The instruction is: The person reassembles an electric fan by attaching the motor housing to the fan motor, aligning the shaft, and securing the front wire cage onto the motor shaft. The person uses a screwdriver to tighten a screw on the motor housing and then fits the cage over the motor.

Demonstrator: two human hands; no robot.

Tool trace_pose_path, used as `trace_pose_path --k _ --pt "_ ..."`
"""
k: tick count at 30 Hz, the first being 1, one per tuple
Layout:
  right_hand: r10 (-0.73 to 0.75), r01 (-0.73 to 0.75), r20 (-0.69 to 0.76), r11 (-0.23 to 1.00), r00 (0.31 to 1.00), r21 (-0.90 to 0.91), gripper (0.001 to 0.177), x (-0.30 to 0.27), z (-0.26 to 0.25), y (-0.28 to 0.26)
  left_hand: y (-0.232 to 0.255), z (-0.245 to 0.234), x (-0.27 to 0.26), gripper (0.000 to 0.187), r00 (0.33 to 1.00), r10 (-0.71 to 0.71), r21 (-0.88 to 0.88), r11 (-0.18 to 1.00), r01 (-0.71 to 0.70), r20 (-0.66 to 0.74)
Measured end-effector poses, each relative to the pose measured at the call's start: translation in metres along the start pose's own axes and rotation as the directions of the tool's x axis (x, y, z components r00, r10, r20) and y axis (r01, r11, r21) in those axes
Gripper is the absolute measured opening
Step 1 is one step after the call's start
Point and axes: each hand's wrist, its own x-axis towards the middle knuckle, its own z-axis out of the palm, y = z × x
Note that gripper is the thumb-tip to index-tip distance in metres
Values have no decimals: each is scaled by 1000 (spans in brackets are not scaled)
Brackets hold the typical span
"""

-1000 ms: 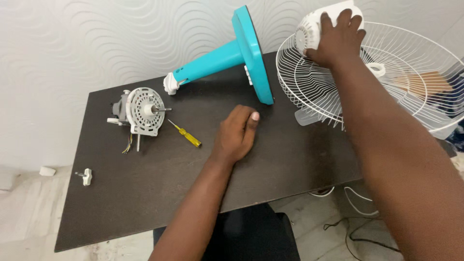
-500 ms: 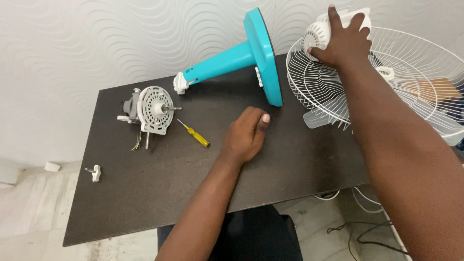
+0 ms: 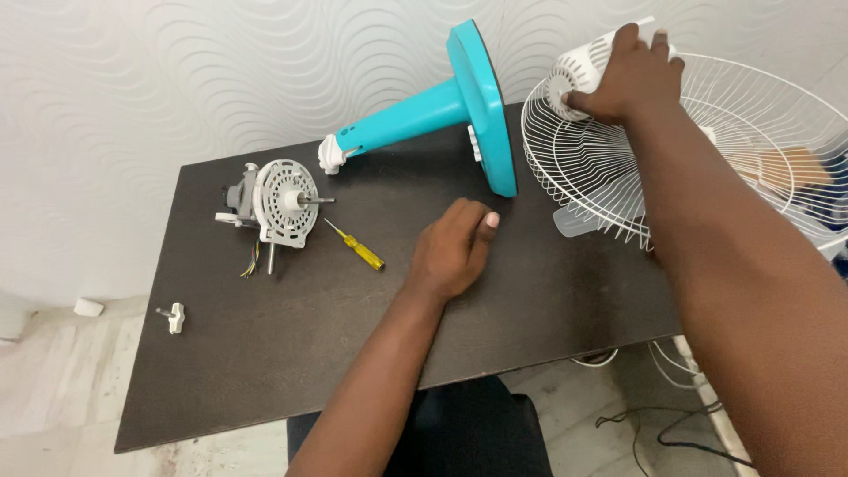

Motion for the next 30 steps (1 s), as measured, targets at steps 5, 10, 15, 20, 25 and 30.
trace_pose_path --k 5,10,15,20,25,30 --pt "53 -93 212 978 976 186 124 -21 -14 -7 5 -3 -2 17 998 62 -36 997 -62 -11" --pt "-83 37 88 899 993 437 119 -40 -22 -2 8 -1 0 39 970 238 49 970 -240 42" --pt "-133 190 -142 814 981 550 71 -54 -36 4 7 1 -2 45 950 313 45 949 -313 -4" --pt "134 -26 -142 810 981 585 53 -62 -56 -11 2 2 -3 39 966 255 -5 967 -256 -42" --pt "298 -49 -465 878 834 476 35 -73 -69 -51 -3 2 -5 35 969 227 -74 969 -235 -96" --pt "455 -85 -566 824 688 560 28 -95 -86 -93 -12 3 -2 32 969 130 -213 961 -175 -208"
